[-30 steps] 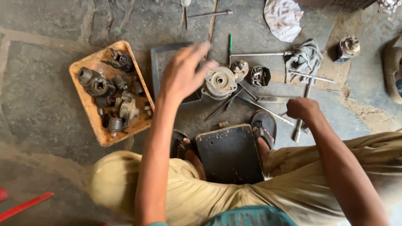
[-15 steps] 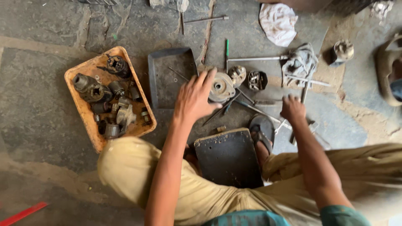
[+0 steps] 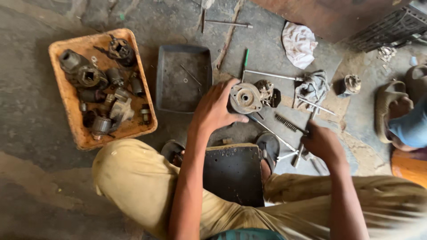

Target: The person sits on the workshop floor and hammers a punch against the end cover of a starter motor to loosen it. They then use a hacksaw blade on the part, pick at the housing, and set the separated cover and other components on the floor beside a tray of used starter motors.

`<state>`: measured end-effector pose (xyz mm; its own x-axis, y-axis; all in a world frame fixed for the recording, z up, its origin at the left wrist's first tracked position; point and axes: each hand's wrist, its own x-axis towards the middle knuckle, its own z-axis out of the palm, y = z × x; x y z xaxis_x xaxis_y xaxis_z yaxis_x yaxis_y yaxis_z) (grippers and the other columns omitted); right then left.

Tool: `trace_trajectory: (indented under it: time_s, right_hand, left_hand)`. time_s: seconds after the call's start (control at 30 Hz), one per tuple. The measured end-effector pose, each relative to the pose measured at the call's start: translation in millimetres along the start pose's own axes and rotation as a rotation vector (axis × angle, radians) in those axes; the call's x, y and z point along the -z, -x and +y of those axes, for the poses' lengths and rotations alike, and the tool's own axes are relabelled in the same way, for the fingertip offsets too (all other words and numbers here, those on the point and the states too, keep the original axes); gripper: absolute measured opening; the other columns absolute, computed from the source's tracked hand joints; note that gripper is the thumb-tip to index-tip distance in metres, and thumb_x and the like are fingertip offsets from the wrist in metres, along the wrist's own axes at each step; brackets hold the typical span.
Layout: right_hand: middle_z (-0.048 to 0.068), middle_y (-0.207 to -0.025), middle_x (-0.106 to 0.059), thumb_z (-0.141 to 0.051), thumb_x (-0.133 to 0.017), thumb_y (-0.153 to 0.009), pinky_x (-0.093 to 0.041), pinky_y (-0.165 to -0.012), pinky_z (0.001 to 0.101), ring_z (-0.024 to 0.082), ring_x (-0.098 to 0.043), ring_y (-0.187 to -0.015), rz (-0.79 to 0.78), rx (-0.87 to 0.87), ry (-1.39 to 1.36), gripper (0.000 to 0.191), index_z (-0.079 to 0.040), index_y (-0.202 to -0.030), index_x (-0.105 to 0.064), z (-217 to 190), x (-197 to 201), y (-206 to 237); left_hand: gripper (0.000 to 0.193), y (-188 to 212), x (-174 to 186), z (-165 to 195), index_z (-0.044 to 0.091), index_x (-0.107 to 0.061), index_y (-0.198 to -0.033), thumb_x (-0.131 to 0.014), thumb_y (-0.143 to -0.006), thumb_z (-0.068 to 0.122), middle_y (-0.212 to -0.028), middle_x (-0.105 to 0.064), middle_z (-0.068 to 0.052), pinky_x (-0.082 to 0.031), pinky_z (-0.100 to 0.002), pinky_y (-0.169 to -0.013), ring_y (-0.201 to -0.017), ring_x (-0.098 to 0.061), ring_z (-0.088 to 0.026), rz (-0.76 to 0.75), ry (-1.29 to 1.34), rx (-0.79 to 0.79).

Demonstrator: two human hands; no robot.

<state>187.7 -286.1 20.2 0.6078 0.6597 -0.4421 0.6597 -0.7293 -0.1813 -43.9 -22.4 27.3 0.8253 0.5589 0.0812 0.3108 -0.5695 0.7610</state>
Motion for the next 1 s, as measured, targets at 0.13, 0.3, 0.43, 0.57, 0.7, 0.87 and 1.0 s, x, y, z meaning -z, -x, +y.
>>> trace_trajectory:
  time_s: [0.13,0.3,0.43,0.57,0.7,0.87,1.0]
  right_hand:
    - [0.018,-0.097,-0.063,0.000,-0.066,-0.087,-0.046,-0.059,0.0346,0.024,-0.059,-0.079,0.218,0.093,-0.785,0.034,-0.005,-0.116,-0.048,-21.8,28.2,81.5]
    - [0.011,-0.108,-0.064,0.002,-0.057,-0.092,-0.050,-0.054,0.0277,0.012,-0.060,-0.075,0.339,0.179,-0.890,0.047,-0.008,-0.138,-0.050,-105.7,2.6,105.5]
    - [0.019,-0.094,-0.068,-0.002,-0.062,-0.091,-0.053,-0.055,0.0400,0.028,-0.066,-0.065,0.475,0.201,-0.447,0.053,-0.007,-0.143,-0.054,-158.6,-16.9,101.7]
    - [0.026,-0.098,-0.067,-0.005,-0.057,-0.097,-0.052,-0.056,0.0488,0.041,-0.067,-0.068,0.541,0.275,-0.191,0.055,-0.005,-0.151,-0.051,-178.1,-0.1,59.7]
    - [0.025,-0.101,-0.068,-0.005,-0.059,-0.097,-0.054,-0.061,0.0505,0.043,-0.067,-0.072,0.626,0.354,-0.151,0.055,-0.009,-0.151,-0.054,-169.2,37.0,26.2]
    - [0.026,-0.097,-0.067,-0.010,-0.058,-0.097,-0.055,-0.050,0.0470,0.038,-0.070,-0.062,0.560,0.260,-0.266,0.052,-0.011,-0.149,-0.052,-162.2,17.3,102.0]
    - [0.028,-0.096,-0.067,-0.011,-0.057,-0.093,-0.053,-0.049,0.0509,0.043,-0.065,-0.056,0.500,0.221,-0.150,0.060,-0.006,-0.152,-0.046,-178.4,-12.4,94.6]
  left_hand:
    - [0.118,-13.9,-9.8,-3.0,0.006,-0.041,-0.143,-0.099,-0.050,0.049,-0.141,-0.056,-0.021,-0.048,-0.048,-0.102,-0.127,-0.057,-0.040,-0.026,0.004,-0.005]
    - [0.114,-20.1,-19.8,-4.1,0.008,-0.043,-0.143,-0.099,-0.052,0.048,-0.138,-0.061,-0.020,-0.052,-0.046,-0.097,-0.122,-0.062,-0.039,-0.029,0.113,-0.022]
    - [0.108,-20.5,-21.3,-4.6,0.009,-0.044,-0.141,-0.097,-0.053,0.043,-0.128,-0.067,-0.021,-0.054,-0.046,-0.092,-0.113,-0.067,-0.040,-0.044,0.104,0.040]
    - [0.111,-18.1,-25.8,-7.0,0.008,-0.040,-0.142,-0.096,-0.054,0.044,-0.123,-0.069,-0.022,-0.056,-0.046,-0.090,-0.109,-0.069,-0.041,-0.031,0.155,0.068]
    - [0.110,-19.8,-30.8,-10.7,0.009,-0.040,-0.140,-0.097,-0.052,0.043,-0.125,-0.069,-0.021,-0.057,-0.046,-0.087,-0.110,-0.069,-0.040,-0.018,0.157,0.054]
    - [0.113,-19.0,-33.0,-12.8,0.008,-0.039,-0.142,-0.097,-0.052,0.043,-0.127,-0.067,-0.024,-0.055,-0.047,-0.091,-0.112,-0.067,-0.042,-0.024,0.168,0.049]
    - [0.106,-14.2,-32.2,-12.4,0.010,-0.043,-0.141,-0.098,-0.055,0.039,-0.127,-0.068,-0.022,-0.055,-0.047,-0.093,-0.115,-0.066,-0.042,0.000,0.206,0.081]
